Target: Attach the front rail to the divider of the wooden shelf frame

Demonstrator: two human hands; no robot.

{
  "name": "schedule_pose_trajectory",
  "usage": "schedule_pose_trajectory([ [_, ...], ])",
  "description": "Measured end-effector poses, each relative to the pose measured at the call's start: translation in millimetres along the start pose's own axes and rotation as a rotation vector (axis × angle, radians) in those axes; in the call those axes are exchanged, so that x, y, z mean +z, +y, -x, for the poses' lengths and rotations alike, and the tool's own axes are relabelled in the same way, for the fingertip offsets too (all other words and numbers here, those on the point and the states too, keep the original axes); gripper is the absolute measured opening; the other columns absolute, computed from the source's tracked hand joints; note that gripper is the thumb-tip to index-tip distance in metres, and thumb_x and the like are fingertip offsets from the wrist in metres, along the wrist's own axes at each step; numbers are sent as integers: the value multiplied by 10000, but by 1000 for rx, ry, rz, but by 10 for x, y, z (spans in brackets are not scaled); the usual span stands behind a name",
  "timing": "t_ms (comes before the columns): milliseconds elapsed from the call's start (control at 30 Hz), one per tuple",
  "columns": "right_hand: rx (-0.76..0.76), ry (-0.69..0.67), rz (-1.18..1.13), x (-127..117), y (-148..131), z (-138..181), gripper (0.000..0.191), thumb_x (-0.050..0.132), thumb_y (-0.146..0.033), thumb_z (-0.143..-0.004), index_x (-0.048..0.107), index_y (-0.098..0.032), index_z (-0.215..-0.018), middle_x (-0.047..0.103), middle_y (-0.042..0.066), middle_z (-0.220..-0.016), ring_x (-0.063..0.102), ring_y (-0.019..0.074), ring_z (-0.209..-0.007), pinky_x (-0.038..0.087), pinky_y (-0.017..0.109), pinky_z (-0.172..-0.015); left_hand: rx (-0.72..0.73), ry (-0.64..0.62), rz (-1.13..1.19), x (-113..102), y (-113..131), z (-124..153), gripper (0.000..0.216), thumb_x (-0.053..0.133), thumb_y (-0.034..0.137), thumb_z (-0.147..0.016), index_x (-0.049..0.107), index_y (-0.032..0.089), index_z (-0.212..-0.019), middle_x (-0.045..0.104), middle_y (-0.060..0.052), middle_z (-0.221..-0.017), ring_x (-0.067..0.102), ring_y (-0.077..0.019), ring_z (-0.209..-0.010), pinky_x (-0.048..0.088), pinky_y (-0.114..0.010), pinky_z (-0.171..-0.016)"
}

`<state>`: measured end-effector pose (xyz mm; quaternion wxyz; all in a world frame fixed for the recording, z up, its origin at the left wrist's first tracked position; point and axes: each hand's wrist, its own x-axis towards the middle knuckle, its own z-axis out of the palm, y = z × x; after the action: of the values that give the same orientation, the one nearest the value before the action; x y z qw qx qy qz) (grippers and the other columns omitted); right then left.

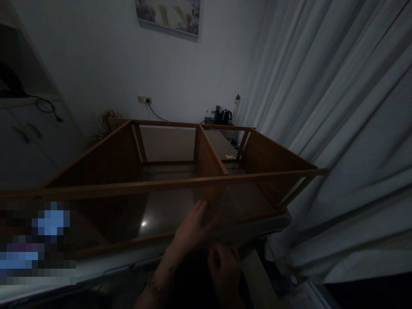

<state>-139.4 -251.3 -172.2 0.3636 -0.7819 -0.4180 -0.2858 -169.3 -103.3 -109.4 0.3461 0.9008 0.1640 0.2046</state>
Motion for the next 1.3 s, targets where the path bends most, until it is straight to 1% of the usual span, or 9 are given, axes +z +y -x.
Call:
schedule_pose_trajectory([
  [100,-17,-17,12,-13,32,6,221,406,-203,-915,553,-210,-750,638,-14,-638,598,137,-591,383,280,-695,-9,5,-1,14,-19,7,575,458,549,-844,401,195,-1293,438,-124,-1359,412,-256,-1261,352,-420,-1049],
  [233,-55,-74,6,-49,96,20,225,420,-228,-931,576,-211,-771,653,-9,-652,618,137,-608,389,296,-714,1,0,-1,29,-39,11,572,466,536,-844,404,188,-1293,440,-127,-1358,428,-256,-1248,364,-415,-1040],
  [433,-66,-11,-50,-90,150,7,112,486,-244,-915,586,-195,-910,683,29,-750,641,154,-668,459,312,-702,-18,22,-27,46,-46,11,580,472,543,-837,399,208,-1305,450,-116,-1357,414,-259,-1262,358,-422,-1040],
  [567,-22,2,-143,-38,187,77,108,510,-236,-900,577,-201,-978,681,52,-856,650,176,-810,524,322,-721,-2,21,-28,32,-26,5,561,470,538,-838,430,197,-1281,480,-116,-1330,454,-253,-1227,402,-398,-1001],
  [667,26,19,-226,4,200,139,129,503,-240,-902,582,-203,-997,679,63,-928,650,177,-897,551,313,-749,17,26,-21,17,-12,2,551,477,516,-842,428,190,-1283,486,-113,-1323,468,-240,-1213,401,-379,-1002],
  [933,117,45,-272,9,152,135,132,528,-287,-887,622,-201,-922,704,60,-889,670,199,-899,573,312,-732,0,9,1,0,10,10,554,476,517,-844,413,190,-1286,473,-113,-1328,460,-237,-1218,383,-374,-1017],
  [1067,40,63,-245,40,191,139,155,493,-268,-906,620,-216,-977,701,57,-910,674,197,-886,584,328,-723,7,8,25,2,9,15,530,482,505,-845,419,206,-1278,472,-109,-1329,466,-236,-1212,392,-379,-1007],
  [1167,-74,73,-189,47,247,156,207,460,-222,-917,612,-232,-1057,699,59,-926,662,212,-931,589,365,-735,-14,7,13,8,1,16,564,489,517,-837,403,202,-1296,441,-121,-1360,425,-257,-1251,372,-412,-1025],
  [1300,-191,-15,-156,0,345,170,318,395,-145,-927,556,-238,-1186,689,55,-925,624,206,-1011,563,409,-829,-3,11,9,2,16,12,553,483,512,-843,419,187,-1286,457,-123,-1345,445,-249,-1231,385,-392,-1017],
])
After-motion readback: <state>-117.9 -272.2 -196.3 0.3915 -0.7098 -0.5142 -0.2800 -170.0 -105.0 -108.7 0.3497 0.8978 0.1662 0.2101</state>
